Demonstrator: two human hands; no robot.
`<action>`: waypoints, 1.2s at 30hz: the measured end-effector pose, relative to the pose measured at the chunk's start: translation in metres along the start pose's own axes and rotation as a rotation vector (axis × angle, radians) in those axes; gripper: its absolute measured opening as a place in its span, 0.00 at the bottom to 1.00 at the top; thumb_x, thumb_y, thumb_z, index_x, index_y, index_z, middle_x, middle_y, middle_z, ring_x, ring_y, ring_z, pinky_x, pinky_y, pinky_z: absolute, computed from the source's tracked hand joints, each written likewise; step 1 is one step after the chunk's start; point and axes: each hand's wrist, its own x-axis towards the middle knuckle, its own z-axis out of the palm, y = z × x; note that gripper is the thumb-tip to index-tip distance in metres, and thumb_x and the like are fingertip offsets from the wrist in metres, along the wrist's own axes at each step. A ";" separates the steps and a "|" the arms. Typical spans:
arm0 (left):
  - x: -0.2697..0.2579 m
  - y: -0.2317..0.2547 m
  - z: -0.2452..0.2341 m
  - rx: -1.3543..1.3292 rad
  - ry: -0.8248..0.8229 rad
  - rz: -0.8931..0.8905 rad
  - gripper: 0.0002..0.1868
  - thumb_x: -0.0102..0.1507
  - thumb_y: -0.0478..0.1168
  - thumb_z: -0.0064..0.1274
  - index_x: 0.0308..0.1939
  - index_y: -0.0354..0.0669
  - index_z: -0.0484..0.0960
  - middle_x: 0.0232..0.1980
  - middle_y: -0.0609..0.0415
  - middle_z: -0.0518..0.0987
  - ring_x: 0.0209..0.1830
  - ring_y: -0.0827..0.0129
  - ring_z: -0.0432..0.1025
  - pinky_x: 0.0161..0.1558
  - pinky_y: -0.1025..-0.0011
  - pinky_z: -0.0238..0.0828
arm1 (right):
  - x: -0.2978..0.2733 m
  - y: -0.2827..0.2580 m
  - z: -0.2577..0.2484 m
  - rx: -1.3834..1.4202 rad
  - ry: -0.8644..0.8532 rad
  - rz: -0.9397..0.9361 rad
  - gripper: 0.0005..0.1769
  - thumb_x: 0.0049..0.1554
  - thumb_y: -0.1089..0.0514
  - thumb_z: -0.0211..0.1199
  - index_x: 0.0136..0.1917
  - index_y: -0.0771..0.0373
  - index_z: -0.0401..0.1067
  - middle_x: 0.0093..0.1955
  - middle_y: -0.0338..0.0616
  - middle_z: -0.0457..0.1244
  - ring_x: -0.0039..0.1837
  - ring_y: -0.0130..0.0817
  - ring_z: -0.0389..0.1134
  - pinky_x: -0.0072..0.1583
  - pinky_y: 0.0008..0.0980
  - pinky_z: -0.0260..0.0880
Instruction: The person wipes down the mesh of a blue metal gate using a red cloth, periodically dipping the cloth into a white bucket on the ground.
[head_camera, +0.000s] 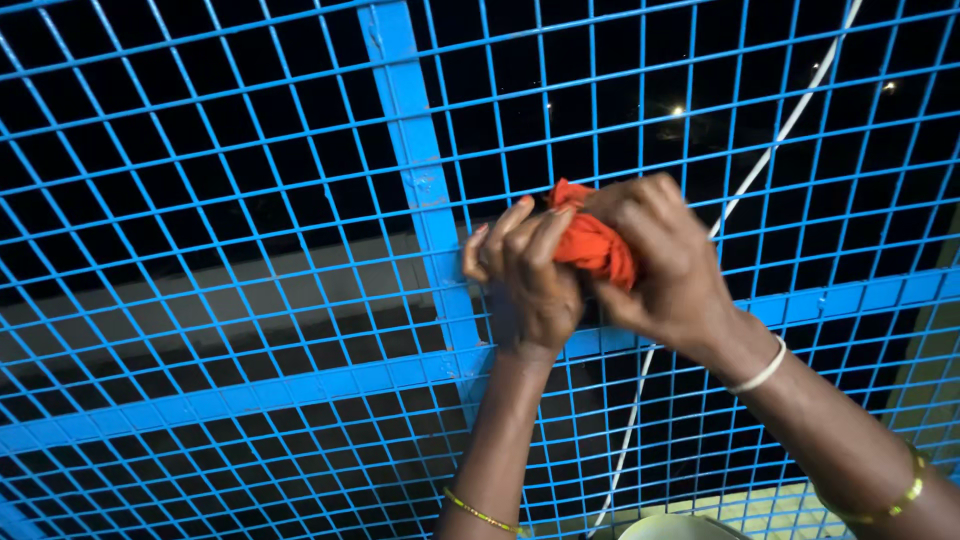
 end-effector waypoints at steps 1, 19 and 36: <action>0.000 -0.002 0.000 -0.045 0.028 -0.037 0.20 0.69 0.36 0.47 0.65 0.55 0.69 0.56 0.61 0.76 0.68 0.65 0.69 0.73 0.53 0.50 | -0.002 -0.005 0.000 0.067 -0.002 -0.048 0.23 0.40 0.67 0.70 0.50 0.71 0.69 0.53 0.61 0.65 0.54 0.55 0.67 0.56 0.41 0.70; 0.009 0.004 0.001 -0.295 0.295 -0.127 0.20 0.71 0.28 0.48 0.62 0.43 0.57 0.62 0.42 0.64 0.63 0.54 0.63 0.64 0.59 0.64 | 0.063 0.017 0.035 -0.098 0.145 -0.145 0.25 0.58 0.61 0.76 0.65 0.61 0.70 0.70 0.48 0.59 0.71 0.44 0.63 0.69 0.38 0.69; 0.018 -0.026 -0.039 0.205 0.007 -0.095 0.30 0.67 0.50 0.55 0.67 0.43 0.63 0.73 0.43 0.64 0.79 0.48 0.54 0.76 0.43 0.42 | 0.069 0.004 0.049 -0.485 -0.095 -0.051 0.09 0.61 0.59 0.62 0.55 0.60 0.70 0.50 0.41 0.66 0.56 0.45 0.63 0.54 0.51 0.56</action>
